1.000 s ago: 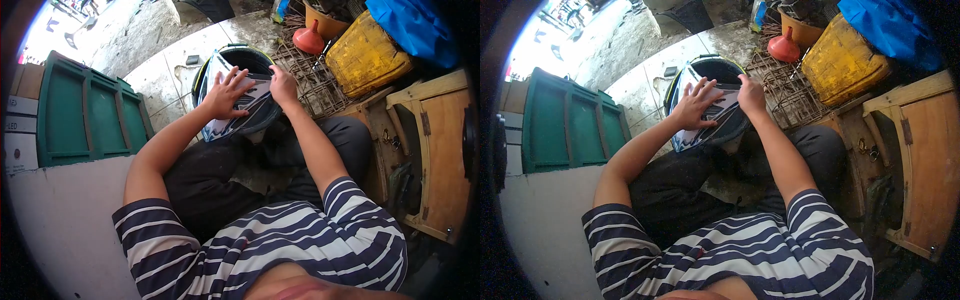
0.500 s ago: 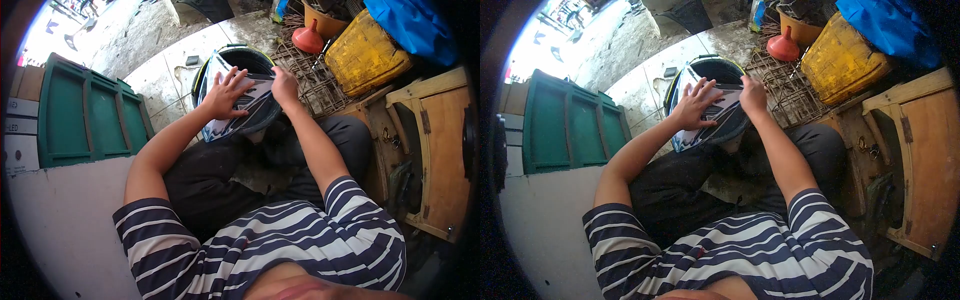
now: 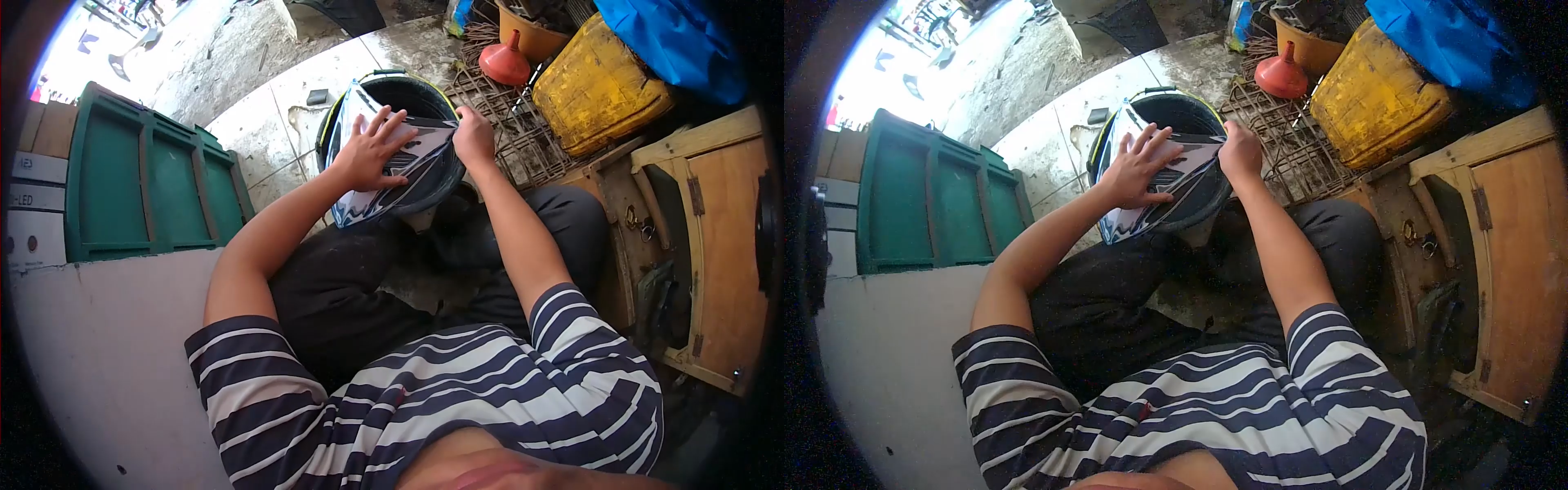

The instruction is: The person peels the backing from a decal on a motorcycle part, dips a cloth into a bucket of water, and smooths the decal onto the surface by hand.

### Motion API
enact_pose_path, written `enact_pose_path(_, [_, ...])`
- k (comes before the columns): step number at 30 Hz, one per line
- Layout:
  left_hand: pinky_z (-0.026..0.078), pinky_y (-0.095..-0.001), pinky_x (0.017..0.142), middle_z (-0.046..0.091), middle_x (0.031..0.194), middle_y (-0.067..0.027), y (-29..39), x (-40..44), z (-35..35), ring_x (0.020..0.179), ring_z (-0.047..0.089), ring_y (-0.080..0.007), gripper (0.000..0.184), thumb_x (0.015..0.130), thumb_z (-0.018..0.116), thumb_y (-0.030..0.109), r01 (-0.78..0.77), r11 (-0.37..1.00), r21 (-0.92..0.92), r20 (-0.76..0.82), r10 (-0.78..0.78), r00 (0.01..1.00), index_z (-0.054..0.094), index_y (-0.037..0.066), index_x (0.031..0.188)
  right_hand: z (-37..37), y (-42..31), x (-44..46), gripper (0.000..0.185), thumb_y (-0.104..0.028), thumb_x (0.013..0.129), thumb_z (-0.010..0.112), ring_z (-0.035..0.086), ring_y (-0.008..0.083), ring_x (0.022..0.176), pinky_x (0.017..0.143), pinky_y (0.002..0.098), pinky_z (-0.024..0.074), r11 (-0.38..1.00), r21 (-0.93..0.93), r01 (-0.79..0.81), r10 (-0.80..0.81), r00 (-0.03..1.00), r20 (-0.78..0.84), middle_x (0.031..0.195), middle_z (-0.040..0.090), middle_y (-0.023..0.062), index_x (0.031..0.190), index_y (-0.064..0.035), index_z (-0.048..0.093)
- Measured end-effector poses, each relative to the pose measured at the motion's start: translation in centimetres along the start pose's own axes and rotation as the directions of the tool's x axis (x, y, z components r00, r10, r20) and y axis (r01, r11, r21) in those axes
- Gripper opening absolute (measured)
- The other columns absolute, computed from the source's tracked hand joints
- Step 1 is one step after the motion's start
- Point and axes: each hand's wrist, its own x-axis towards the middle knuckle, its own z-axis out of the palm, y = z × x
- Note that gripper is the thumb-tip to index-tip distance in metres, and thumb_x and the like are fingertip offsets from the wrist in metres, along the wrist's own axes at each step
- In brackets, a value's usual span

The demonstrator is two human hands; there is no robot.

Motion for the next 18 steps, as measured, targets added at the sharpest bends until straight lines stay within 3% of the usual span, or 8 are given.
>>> enact_pose_path(2, [0.020,-0.0741,0.120,0.018,0.174,-0.0141,-0.1,0.0,0.1,0.161,0.012,-0.0407,0.098,0.082,0.073,0.068,-0.004,1.000,-0.001,0.003,0.004,1.000,0.037,0.026,0.162,0.3,0.3,-0.3,0.026,-0.001,0.090,0.054,0.068,0.0432,0.101,0.089,0.0495,0.0548,0.995,-0.062,0.078,-0.081,0.996,-0.035,0.105,0.070,0.0224,0.110,-0.0013,0.070])
enact_pose_path(6, [0.019,-0.0743,0.121,0.018,0.174,-0.0139,-0.1,0.1,0.1,0.161,0.012,-0.0404,0.098,0.082,0.073,0.069,0.001,1.000,-0.019,0.023,0.000,1.000,0.037,0.027,0.163,0.2,-1.9,-1.1,0.026,-0.001,0.090,0.054,0.068,0.0432,0.098,0.088,0.0504,0.0547,0.986,-0.002,0.165,-0.165,0.986,0.009,0.101,0.071,0.0223,0.111,-0.0019,0.070])
enact_pose_path(8, [0.019,-0.0740,0.121,0.018,0.174,-0.0139,0.0,0.0,0.1,0.161,0.012,-0.0403,0.098,0.082,0.073,0.068,-0.001,1.000,-0.010,0.009,0.001,1.000,0.037,0.027,0.163,0.4,-1.0,-0.5,0.027,0.000,0.089,0.055,0.070,0.0427,0.097,0.087,0.0505,0.0551,0.994,0.090,0.066,-0.064,0.998,-0.030,0.100,0.073,0.0232,0.111,-0.0015,0.072])
enact_pose_path(10, [0.019,-0.0736,0.121,0.018,0.174,-0.0139,0.0,0.0,-0.1,0.161,0.012,-0.0402,0.098,0.082,0.073,0.068,0.000,1.000,-0.005,0.007,0.000,1.000,0.037,0.027,0.163,0.0,-0.4,-0.1,0.029,0.001,0.088,0.055,0.071,0.0432,0.098,0.089,0.0505,0.0554,1.000,0.006,-0.016,0.016,1.000,-0.027,0.103,0.074,0.0240,0.111,-0.0012,0.073])
enact_pose_path(15, [0.019,-0.0729,0.121,0.018,0.174,-0.0140,0.0,0.1,-0.3,0.161,0.012,-0.0405,0.097,0.083,0.072,0.069,0.002,1.000,-0.011,0.031,-0.001,1.000,0.036,0.027,0.163,0.8,-2.4,-0.8,0.025,0.003,0.088,0.062,0.071,0.0433,0.093,0.085,0.0500,0.0555,0.989,0.066,0.135,-0.132,0.990,-0.045,0.098,0.073,0.0232,0.109,-0.0051,0.072])
enact_pose_path(18, [0.019,-0.0732,0.121,0.018,0.174,-0.0137,0.0,0.1,0.0,0.161,0.012,-0.0406,0.098,0.083,0.071,0.069,0.002,1.000,0.008,0.019,-0.002,1.000,0.034,0.028,0.164,0.2,-1.3,0.2,0.027,0.002,0.086,0.057,0.070,0.0435,0.097,0.087,0.0501,0.0553,0.998,0.052,0.021,-0.018,0.999,-0.047,0.098,0.074,0.0233,0.107,-0.0022,0.072])
